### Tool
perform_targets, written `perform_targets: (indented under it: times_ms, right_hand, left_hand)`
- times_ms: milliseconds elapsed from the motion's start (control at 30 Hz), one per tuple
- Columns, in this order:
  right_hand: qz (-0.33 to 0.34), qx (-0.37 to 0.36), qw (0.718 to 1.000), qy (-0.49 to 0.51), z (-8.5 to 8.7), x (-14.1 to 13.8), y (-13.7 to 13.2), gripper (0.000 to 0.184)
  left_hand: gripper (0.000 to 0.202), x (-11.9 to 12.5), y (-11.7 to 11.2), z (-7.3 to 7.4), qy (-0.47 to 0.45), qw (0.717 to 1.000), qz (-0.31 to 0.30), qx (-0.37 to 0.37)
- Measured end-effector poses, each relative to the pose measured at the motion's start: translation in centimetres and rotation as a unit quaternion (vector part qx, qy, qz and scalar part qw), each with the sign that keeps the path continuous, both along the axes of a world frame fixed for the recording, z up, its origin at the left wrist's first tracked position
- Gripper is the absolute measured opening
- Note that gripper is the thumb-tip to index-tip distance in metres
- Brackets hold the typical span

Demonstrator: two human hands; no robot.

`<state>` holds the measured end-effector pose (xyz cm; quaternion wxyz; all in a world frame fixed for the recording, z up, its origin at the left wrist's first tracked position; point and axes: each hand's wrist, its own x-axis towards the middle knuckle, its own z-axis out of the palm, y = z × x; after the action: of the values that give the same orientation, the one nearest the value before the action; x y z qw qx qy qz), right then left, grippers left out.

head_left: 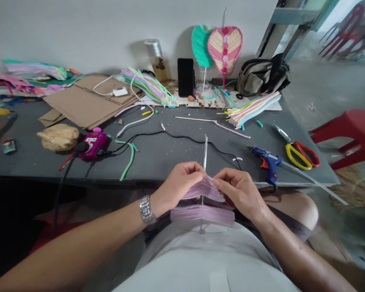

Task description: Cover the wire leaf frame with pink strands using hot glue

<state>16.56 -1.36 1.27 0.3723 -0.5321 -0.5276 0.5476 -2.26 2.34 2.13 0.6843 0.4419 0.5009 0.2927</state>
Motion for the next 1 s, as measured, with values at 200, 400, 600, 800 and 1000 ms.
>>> perform_targets:
  times_ms: [200, 400, 600, 800, 1000]
  right_hand:
    - [-0.01, 0.003, 1.0, 0.003, -0.03, -0.33, 0.02, 0.024]
    - [0.011, -0.026, 1.0, 0.012, 0.09, -0.24, 0.18, 0.014]
    - [-0.001, -0.032, 0.999, 0.013, -0.17, -0.41, 0.33, 0.012]
    - [-0.004, -0.035, 0.999, 0.016, -0.53, -0.52, 0.17, 0.012]
    - [-0.018, -0.015, 1.0, 0.003, 0.02, -0.76, -0.13, 0.014]
  left_hand:
    - [0.031, 0.12, 0.07, 0.22, 0.0, 1.0, -0.003, -0.006]
    - [0.03, -0.03, 0.13, -0.05, 0.005, 1.0, -0.017, 0.013]
    - [0.026, 0.06, 0.13, -0.16, 0.014, 0.999, -0.017, 0.029]
    - [0.019, 0.14, 0.17, -0.01, 0.023, 0.999, -0.022, 0.026]
    - [0.023, 0.18, 0.22, 0.2, 0.015, 0.999, -0.027, 0.024]
